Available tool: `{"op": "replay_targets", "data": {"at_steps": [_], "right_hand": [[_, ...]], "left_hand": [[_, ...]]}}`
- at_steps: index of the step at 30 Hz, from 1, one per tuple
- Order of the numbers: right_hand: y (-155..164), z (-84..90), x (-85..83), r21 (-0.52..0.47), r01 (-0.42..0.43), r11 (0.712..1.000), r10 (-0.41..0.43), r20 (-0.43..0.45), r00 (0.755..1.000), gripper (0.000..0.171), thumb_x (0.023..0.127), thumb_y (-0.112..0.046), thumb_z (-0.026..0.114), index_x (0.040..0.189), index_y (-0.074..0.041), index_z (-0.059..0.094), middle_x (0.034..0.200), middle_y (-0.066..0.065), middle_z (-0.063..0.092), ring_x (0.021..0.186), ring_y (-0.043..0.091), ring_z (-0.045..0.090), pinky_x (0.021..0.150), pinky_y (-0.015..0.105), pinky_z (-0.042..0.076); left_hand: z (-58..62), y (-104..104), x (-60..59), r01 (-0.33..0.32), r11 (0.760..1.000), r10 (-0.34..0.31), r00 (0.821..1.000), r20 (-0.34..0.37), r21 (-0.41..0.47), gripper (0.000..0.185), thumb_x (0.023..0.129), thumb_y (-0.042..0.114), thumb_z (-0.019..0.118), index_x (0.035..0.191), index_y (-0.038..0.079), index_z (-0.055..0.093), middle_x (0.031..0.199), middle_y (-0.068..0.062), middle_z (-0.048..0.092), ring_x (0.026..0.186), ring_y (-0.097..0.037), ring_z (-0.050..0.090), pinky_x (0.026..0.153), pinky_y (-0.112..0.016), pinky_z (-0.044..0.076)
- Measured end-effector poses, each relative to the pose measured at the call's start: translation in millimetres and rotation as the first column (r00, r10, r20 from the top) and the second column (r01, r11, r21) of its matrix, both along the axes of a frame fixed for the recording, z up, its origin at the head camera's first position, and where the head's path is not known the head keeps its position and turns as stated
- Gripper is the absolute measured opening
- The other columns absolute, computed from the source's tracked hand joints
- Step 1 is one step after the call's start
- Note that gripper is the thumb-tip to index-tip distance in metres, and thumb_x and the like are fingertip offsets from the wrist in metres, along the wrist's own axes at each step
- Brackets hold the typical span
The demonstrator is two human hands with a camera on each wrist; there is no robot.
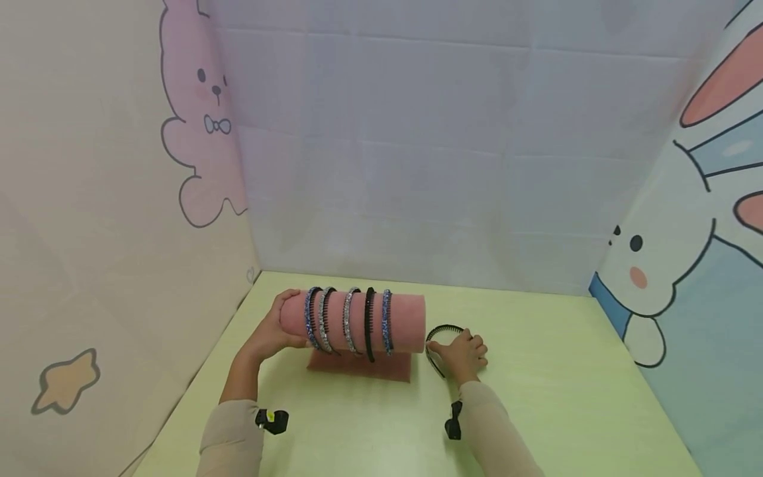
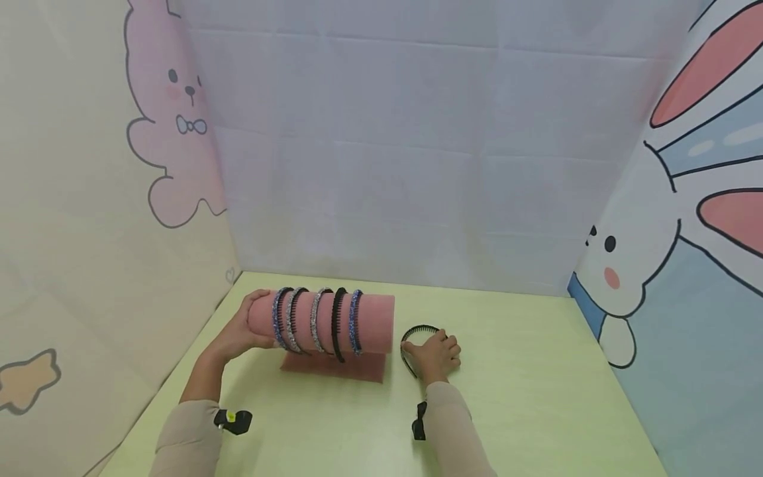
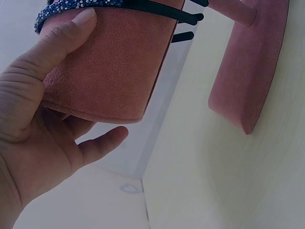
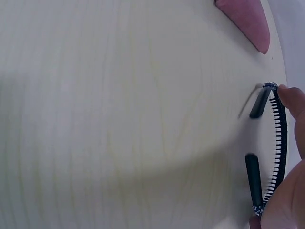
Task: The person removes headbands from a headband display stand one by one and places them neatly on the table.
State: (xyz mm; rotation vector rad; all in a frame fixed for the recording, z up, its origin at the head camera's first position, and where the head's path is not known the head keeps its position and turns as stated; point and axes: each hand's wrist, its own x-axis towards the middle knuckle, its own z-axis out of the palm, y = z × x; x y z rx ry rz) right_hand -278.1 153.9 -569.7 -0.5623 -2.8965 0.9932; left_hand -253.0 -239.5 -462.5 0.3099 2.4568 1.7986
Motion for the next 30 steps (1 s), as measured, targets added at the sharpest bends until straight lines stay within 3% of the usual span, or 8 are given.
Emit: {"op": "replay_targets", "data": {"at_steps": [8,12,15,20,30], "right_hand": [[1.9,0.3,0.5,-0.016,-0.029,0.999,0.029,0.012,0.999,0.093,0.067,-0.056,0.074,0.120,0.010,0.035,0.114,0.034,0.029,0.096,0.044,0.027,0.077,0.056,0.028],[4.3,0.7,-0.9,-0.027,-0.048,0.998,0.048,0.017,0.999,0.094,0.069,-0.055,0.073,0.123,0.010,0.033,0.116,0.035,0.028,0.098,0.045,0.025,0.078,0.056,0.027],[9.3,2.4,0.9,-0.066,-0.074,0.995,0.076,0.018,0.997,0.097,0.073,-0.054,0.071,0.134,0.008,0.027,0.125,0.037,0.023,0.106,0.048,0.022,0.083,0.059,0.025],[19.2,4.3,9.2,-0.186,-0.082,0.979,0.074,-0.047,0.996,0.101,0.077,-0.051,0.069,0.144,0.003,0.017,0.136,0.035,0.015,0.121,0.053,0.011,0.089,0.066,0.019],[28.9,2.0,27.7,-0.307,-0.085,0.948,0.032,-0.172,0.985,0.096,0.078,-0.049,0.069,0.144,0.002,0.021,0.139,0.034,0.017,0.123,0.054,0.011,0.088,0.071,0.018]], "left_hand": [[17.4,5.1,12.4,-0.002,1.000,0.002,1.000,0.002,-0.022,0.106,0.057,-0.005,0.084,0.141,0.018,0.024,0.135,-0.016,0.034,0.107,-0.039,0.046,0.077,-0.041,0.048],[3.2,0.4,4.3,-0.003,1.000,0.002,1.000,-0.027,-0.017,0.108,0.056,-0.003,0.086,0.141,0.025,0.024,0.136,-0.014,0.033,0.107,-0.038,0.047,0.076,-0.042,0.048],[-8.3,-2.8,-1.9,-0.005,1.000,0.004,0.999,-0.033,-0.008,0.109,0.056,-0.002,0.086,0.140,0.029,0.024,0.136,-0.012,0.033,0.106,-0.036,0.047,0.075,-0.041,0.049],[-9.1,-2.7,-0.5,-0.011,1.000,0.010,1.000,-0.021,-0.011,0.110,0.056,-0.002,0.086,0.140,0.028,0.023,0.137,-0.013,0.032,0.107,-0.037,0.047,0.076,-0.040,0.049],[-6.7,-2.1,-1.0,-0.018,1.000,0.017,1.000,-0.021,-0.002,0.110,0.054,-0.001,0.088,0.139,0.032,0.025,0.136,-0.011,0.033,0.109,-0.037,0.047,0.078,-0.042,0.048]]}}
